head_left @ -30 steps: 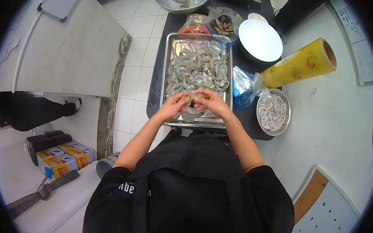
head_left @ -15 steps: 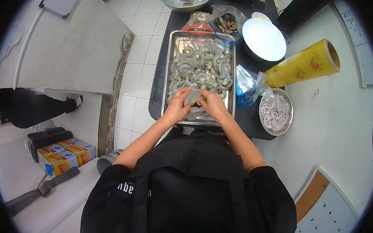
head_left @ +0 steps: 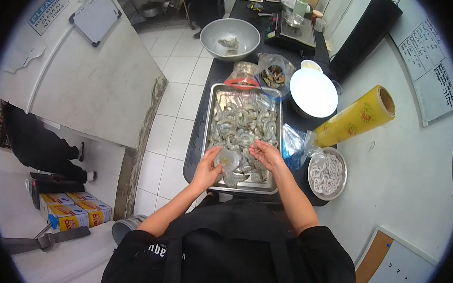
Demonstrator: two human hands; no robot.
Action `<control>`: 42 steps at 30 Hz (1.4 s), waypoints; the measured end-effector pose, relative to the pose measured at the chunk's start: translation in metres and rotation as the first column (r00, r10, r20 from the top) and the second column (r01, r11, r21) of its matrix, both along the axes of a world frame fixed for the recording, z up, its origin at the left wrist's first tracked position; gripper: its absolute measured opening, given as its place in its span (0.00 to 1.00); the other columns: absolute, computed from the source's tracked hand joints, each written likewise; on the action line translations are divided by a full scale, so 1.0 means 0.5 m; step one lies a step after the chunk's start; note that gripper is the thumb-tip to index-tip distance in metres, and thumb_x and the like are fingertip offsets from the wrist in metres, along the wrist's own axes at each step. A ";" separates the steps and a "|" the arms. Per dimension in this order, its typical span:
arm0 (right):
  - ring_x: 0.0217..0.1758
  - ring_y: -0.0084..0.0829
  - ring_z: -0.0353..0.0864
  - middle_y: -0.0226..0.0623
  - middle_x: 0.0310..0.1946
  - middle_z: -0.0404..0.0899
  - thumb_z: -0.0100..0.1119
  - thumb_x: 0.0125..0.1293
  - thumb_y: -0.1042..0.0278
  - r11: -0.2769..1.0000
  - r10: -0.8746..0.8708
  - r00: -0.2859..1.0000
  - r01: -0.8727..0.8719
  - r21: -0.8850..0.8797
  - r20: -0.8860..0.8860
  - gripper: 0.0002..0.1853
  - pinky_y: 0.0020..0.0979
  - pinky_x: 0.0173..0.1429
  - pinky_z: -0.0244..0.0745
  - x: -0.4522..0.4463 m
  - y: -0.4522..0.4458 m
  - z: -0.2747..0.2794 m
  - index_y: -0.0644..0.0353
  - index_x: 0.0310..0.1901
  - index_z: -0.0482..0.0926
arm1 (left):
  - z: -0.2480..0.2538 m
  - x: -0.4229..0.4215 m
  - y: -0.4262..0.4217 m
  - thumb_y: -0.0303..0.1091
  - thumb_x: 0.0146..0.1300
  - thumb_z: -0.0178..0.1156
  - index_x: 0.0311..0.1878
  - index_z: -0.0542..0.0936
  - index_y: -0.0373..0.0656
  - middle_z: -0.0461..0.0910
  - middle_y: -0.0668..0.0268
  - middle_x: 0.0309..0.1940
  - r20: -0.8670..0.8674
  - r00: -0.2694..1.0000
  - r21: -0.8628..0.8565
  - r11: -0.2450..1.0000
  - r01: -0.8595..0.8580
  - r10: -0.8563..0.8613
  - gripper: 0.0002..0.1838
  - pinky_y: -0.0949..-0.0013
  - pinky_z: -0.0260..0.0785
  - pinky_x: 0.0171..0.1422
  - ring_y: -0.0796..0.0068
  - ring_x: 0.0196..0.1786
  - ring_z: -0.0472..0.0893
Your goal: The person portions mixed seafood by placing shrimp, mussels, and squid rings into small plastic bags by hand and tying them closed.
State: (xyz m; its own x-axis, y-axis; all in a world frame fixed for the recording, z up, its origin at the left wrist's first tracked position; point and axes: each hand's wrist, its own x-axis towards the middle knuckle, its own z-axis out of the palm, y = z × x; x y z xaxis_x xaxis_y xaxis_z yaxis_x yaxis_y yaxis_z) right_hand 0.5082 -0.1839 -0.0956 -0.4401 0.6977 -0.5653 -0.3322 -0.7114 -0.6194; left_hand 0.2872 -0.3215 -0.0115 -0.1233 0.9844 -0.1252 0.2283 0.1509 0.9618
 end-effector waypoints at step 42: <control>0.45 0.39 0.79 0.37 0.37 0.82 0.66 0.53 0.59 0.291 -0.392 -0.073 -0.955 0.049 0.917 0.12 0.45 0.48 0.71 -0.024 0.112 -0.123 0.56 0.37 0.82 | 0.046 -0.028 0.056 0.14 0.58 0.54 0.66 0.63 0.33 0.59 0.57 0.66 0.035 0.997 0.092 0.993 -0.075 0.072 0.31 0.74 0.79 0.46 0.74 0.47 0.78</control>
